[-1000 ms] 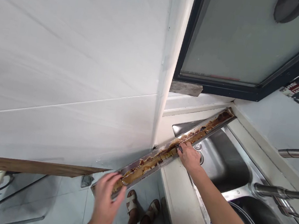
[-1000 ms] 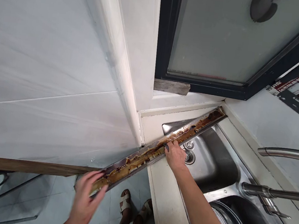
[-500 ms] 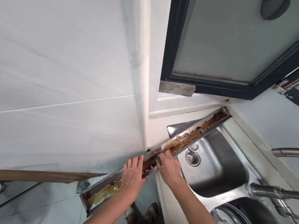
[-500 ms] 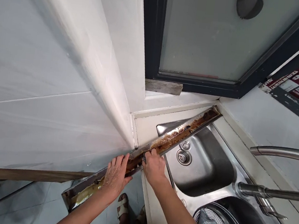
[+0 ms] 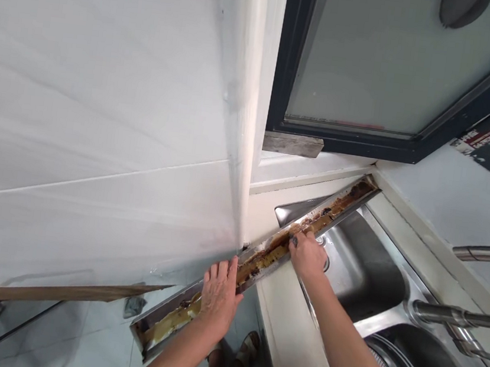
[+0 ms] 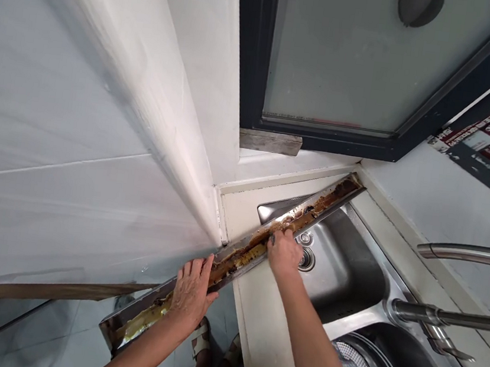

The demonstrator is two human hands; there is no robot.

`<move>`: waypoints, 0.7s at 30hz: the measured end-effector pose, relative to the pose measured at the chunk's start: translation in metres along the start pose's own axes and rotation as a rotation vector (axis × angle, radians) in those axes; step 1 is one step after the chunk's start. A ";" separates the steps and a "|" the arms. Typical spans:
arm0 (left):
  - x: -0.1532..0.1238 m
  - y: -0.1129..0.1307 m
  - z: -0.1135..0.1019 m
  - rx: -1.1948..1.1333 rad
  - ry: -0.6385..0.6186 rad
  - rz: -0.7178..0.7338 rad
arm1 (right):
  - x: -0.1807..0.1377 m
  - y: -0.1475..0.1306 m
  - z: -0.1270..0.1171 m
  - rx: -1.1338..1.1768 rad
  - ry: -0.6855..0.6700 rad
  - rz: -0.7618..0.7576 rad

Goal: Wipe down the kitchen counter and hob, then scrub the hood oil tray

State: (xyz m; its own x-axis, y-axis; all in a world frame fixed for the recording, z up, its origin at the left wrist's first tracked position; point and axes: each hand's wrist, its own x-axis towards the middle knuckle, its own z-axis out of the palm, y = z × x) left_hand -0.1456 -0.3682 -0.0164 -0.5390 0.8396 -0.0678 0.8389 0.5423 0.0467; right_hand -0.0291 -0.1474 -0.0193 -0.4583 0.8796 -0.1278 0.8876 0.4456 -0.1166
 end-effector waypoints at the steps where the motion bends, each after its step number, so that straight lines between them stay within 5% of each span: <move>1: 0.000 -0.001 0.001 -0.004 0.010 0.005 | -0.013 -0.011 0.002 0.005 -0.018 -0.046; 6: 0.000 -0.004 0.000 -0.010 0.021 0.035 | -0.047 -0.039 0.009 0.019 -0.050 -0.259; 16: 0.002 -0.007 -0.003 -0.013 -0.015 0.061 | 0.062 0.055 -0.019 -0.128 0.079 0.116; 21: 0.002 -0.005 -0.004 -0.016 -0.047 0.024 | 0.046 0.042 -0.013 -0.092 0.031 0.109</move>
State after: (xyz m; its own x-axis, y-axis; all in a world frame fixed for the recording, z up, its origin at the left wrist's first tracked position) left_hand -0.1516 -0.3689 -0.0129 -0.5146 0.8500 -0.1128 0.8498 0.5231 0.0645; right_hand -0.0126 -0.0864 -0.0171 -0.3586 0.9277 -0.1038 0.9331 0.3593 -0.0124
